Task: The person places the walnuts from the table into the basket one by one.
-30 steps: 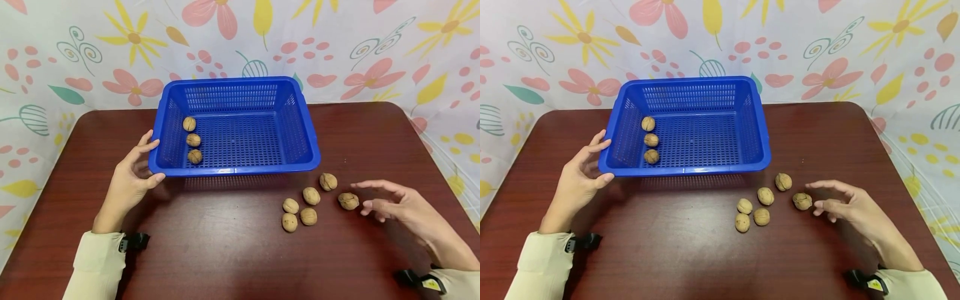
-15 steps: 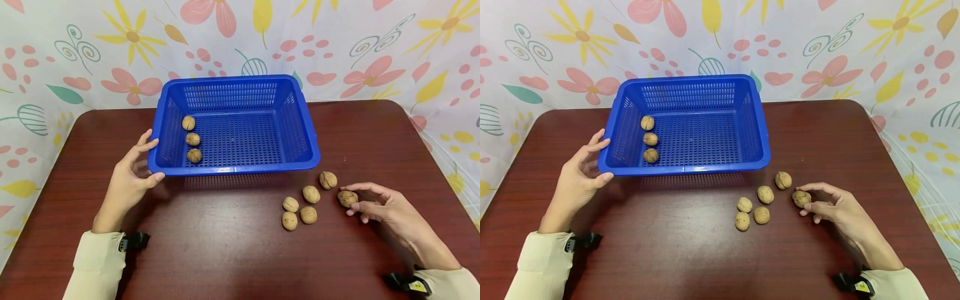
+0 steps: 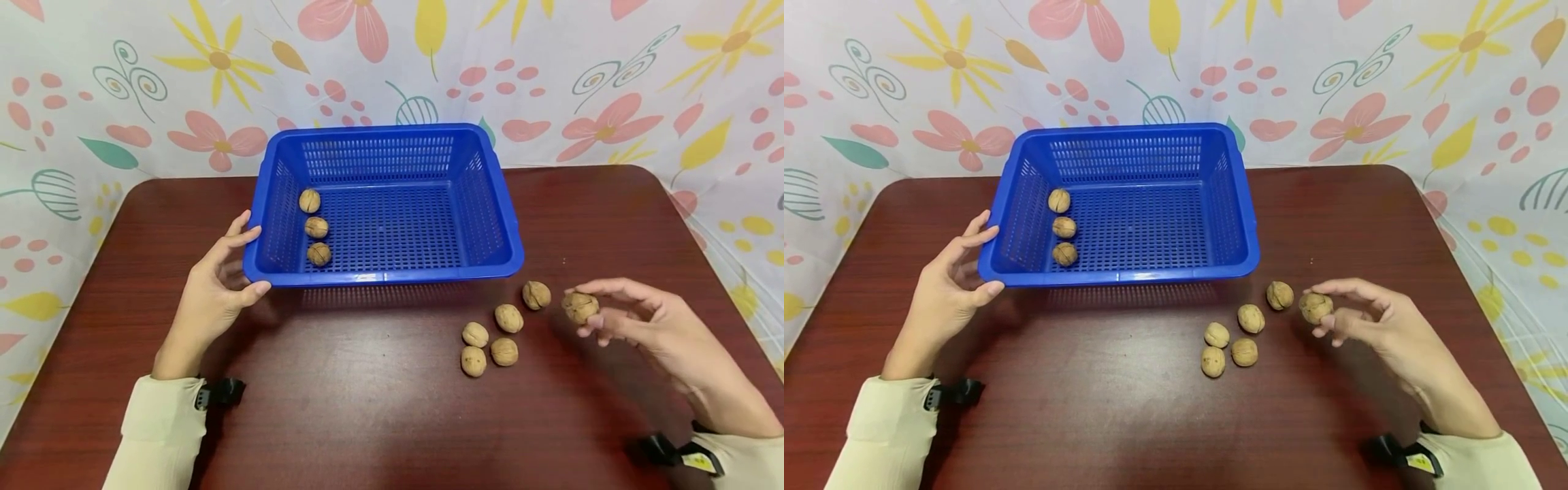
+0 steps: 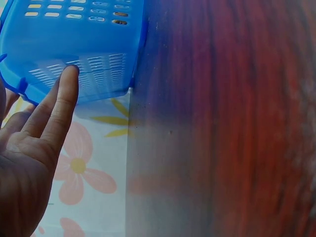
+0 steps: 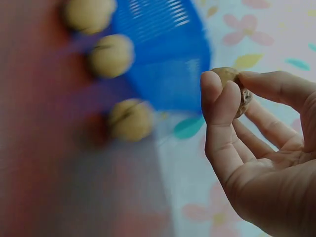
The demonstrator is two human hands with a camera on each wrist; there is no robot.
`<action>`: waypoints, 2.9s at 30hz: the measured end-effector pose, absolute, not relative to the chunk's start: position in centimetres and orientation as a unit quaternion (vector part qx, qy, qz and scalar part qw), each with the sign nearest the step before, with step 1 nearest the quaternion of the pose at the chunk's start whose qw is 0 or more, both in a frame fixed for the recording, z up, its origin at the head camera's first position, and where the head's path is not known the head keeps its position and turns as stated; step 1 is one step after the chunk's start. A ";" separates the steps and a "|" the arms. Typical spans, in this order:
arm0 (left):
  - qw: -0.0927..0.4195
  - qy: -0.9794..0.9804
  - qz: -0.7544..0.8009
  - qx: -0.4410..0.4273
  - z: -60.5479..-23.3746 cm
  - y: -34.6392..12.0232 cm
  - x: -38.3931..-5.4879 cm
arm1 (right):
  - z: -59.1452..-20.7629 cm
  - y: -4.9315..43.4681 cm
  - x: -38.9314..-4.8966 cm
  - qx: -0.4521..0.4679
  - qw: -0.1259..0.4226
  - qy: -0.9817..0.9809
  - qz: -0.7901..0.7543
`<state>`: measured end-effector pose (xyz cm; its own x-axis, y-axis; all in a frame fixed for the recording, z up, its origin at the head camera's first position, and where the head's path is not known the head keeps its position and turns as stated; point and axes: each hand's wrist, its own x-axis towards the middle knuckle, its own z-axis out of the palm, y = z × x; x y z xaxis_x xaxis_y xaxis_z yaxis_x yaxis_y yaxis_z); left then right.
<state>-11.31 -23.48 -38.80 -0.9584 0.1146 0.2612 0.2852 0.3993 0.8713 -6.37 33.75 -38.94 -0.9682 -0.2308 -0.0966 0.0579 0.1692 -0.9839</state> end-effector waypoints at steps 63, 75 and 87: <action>0.084 -0.822 -0.550 -0.117 -39.0 -23.2 -11.4 | -37.0 5.1 -29.8 -0.316 0.492 0.706 -0.398; 0.084 -0.823 -0.551 -0.113 -39.1 -23.3 -11.4 | -37.4 4.8 -29.8 -0.327 0.484 0.714 -0.385; 0.085 -0.823 -0.550 -0.115 -39.2 -23.3 -11.4 | -37.4 4.8 -29.9 -0.335 0.481 0.717 -0.378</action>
